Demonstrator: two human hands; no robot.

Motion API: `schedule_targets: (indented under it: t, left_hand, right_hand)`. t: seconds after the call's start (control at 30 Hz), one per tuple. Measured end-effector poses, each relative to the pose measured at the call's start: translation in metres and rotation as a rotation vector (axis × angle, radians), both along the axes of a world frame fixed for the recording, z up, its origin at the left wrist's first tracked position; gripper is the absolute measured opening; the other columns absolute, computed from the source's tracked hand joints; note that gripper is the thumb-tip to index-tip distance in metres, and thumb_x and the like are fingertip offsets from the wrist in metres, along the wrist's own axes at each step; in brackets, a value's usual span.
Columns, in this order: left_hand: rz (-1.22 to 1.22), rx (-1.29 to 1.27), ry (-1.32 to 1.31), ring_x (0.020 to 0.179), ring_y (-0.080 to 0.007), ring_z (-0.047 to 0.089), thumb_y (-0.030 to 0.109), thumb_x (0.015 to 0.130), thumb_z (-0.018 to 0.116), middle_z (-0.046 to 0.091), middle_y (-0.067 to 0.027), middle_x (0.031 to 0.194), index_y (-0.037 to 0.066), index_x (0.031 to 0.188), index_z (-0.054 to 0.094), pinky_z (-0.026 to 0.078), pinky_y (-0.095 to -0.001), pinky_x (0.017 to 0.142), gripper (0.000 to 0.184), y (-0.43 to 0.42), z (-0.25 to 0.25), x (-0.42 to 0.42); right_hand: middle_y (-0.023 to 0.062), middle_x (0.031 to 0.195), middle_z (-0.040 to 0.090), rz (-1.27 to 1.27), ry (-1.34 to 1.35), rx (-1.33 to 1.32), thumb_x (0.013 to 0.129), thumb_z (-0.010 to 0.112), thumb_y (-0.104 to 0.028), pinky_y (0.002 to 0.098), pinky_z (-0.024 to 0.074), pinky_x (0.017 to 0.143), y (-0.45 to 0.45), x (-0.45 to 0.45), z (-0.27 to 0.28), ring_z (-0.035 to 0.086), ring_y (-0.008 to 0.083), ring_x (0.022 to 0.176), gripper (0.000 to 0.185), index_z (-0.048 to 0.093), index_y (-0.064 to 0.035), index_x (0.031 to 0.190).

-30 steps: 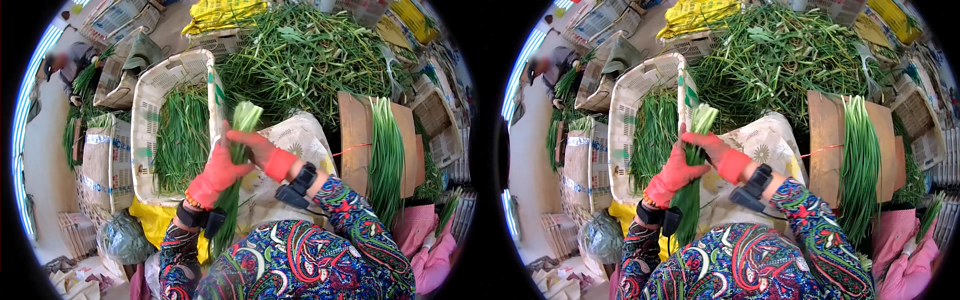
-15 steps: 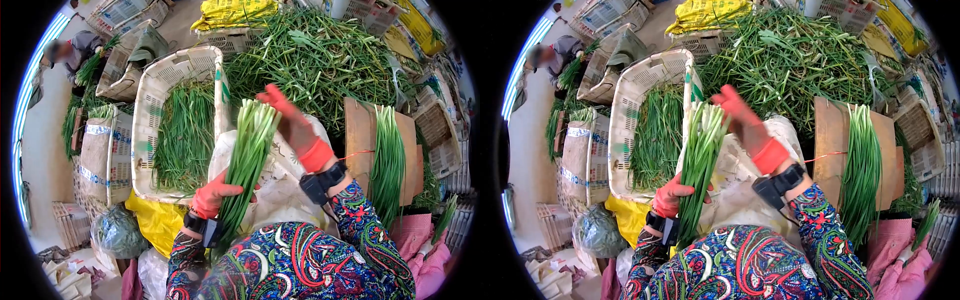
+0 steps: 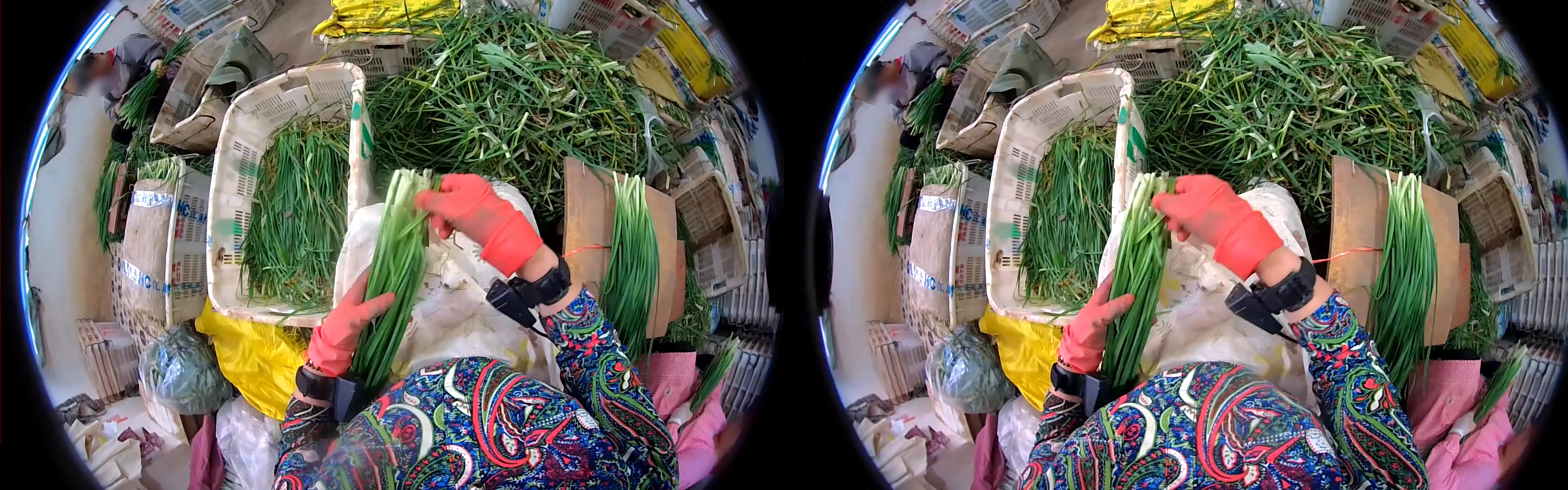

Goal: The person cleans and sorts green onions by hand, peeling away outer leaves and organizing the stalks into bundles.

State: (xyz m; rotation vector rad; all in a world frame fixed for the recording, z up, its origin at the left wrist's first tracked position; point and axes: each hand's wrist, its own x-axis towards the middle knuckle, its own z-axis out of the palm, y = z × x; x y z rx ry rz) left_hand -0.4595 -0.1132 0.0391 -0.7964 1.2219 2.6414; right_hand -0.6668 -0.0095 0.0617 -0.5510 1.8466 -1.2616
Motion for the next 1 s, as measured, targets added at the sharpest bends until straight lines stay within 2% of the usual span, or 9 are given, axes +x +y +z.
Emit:
schedule_targets:
  t: [0.07, 0.33, 0.43, 0.5, 0.53, 0.6, 0.67, 0.9, 1.0]
  left_hand:
    - [-0.013, -0.011, -0.006, 0.088, -0.0168, 0.058, 0.005, 0.078, 0.058, 0.056, -0.0081, 0.107, 0.004, 0.131, 0.033, 0.048, -0.0275, 0.075, 0.058, 0.000, -0.002, 0.001]
    - [-0.101, -0.169, -0.036, 0.100, -0.0137, 0.051, 0.002, 0.078, 0.060, 0.052, -0.0066, 0.114, 0.000, 0.130, 0.033, 0.041, -0.0270, 0.087, 0.059, -0.004, -0.006, -0.004]
    - [-0.071, -0.265, -0.006, 0.104, -0.0139, 0.049, 0.002, 0.078, 0.060, 0.050, -0.0075, 0.117, -0.001, 0.131, 0.032, 0.039, -0.0265, 0.089, 0.060, -0.005, -0.020, 0.006]
    - [-0.035, -0.364, 0.049, 0.107, -0.0144, 0.047, 0.001, 0.078, 0.059, 0.048, -0.0082, 0.120, -0.002, 0.131, 0.031, 0.038, -0.0266, 0.091, 0.061, -0.004, -0.029, 0.009]
    - [-0.012, -0.327, 0.076, 0.111, -0.0152, 0.045, 0.000, 0.077, 0.058, 0.046, -0.0091, 0.123, -0.002, 0.132, 0.029, 0.035, -0.0266, 0.094, 0.063, -0.002, -0.028, 0.006]
    - [0.008, -0.401, 0.119, 0.111, -0.0159, 0.044, 0.000, 0.076, 0.057, 0.045, -0.0094, 0.123, -0.002, 0.133, 0.028, 0.034, -0.0271, 0.095, 0.064, 0.004, -0.023, 0.000]
    - [0.006, -0.534, 0.128, 0.112, -0.0161, 0.044, 0.002, 0.076, 0.057, 0.046, -0.0107, 0.123, 0.000, 0.134, 0.026, 0.034, -0.0269, 0.095, 0.066, 0.007, -0.028, -0.002]
    - [-0.084, -0.915, -0.005, 0.111, -0.0167, 0.046, 0.007, 0.078, 0.057, 0.049, -0.0140, 0.121, 0.004, 0.135, 0.026, 0.036, -0.0253, 0.092, 0.065, 0.010, -0.022, 0.000]
    - [-0.052, -0.522, 0.065, 0.108, -0.0161, 0.048, 0.002, 0.077, 0.057, 0.050, -0.0106, 0.119, 0.001, 0.133, 0.029, 0.036, -0.0272, 0.092, 0.063, 0.005, -0.030, 0.004]
  right_hand:
    - [0.0050, 0.058, 0.057, -0.080, -0.152, -0.130, 0.078, 0.061, -0.021, 0.0235, 0.0429, 0.041, 0.003, -0.011, 0.008, 0.051, 0.0108, 0.042, 0.021, 0.058, -0.0006, 0.073]
    - [-0.0026, 0.060, 0.052, -0.311, 0.030, -0.507, 0.082, 0.051, -0.021, 0.0175, 0.0321, 0.042, 0.028, -0.104, 0.022, 0.048, 0.0056, 0.051, 0.017, 0.060, -0.0072, 0.080]
    - [0.0091, 0.080, 0.061, -0.876, -0.317, -1.091, 0.086, 0.049, -0.016, 0.0157, 0.0507, 0.056, 0.053, -0.180, 0.031, 0.058, 0.0115, 0.067, 0.021, 0.055, 0.0030, 0.094]
    - [0.0162, 0.085, 0.062, -0.831, -0.700, -0.933, 0.087, 0.048, -0.016, 0.0166, 0.0500, 0.055, 0.070, -0.195, 0.029, 0.060, 0.0140, 0.065, 0.024, 0.054, 0.0056, 0.097]
    - [0.0144, 0.093, 0.060, -0.385, -0.826, -0.939, 0.086, 0.049, -0.022, 0.0184, 0.0489, 0.055, 0.067, -0.207, -0.005, 0.060, 0.0156, 0.075, 0.030, 0.053, 0.0045, 0.100]
    - [0.0086, 0.098, 0.061, -0.321, -0.216, -0.375, 0.081, 0.055, -0.035, 0.0241, 0.0455, 0.056, 0.030, -0.113, 0.005, 0.060, 0.0162, 0.082, 0.041, 0.053, -0.0028, 0.106]
    - [0.0045, 0.085, 0.062, 0.152, -0.187, 0.156, 0.081, 0.054, -0.043, 0.0281, 0.0462, 0.058, 0.007, -0.050, 0.006, 0.059, 0.0139, 0.067, 0.046, 0.056, -0.0063, 0.108]
    - [0.0051, 0.063, 0.057, 0.063, -0.214, 0.042, 0.082, 0.056, -0.034, 0.0260, 0.0453, 0.050, -0.001, 0.022, -0.028, 0.055, 0.0135, 0.051, 0.032, 0.059, -0.0022, 0.083]
    - [0.0044, 0.056, 0.055, 0.126, -0.210, 0.001, 0.083, 0.055, -0.031, 0.0247, 0.0440, 0.046, 0.005, 0.019, -0.023, 0.056, 0.0141, 0.050, 0.030, 0.057, -0.0010, 0.077]
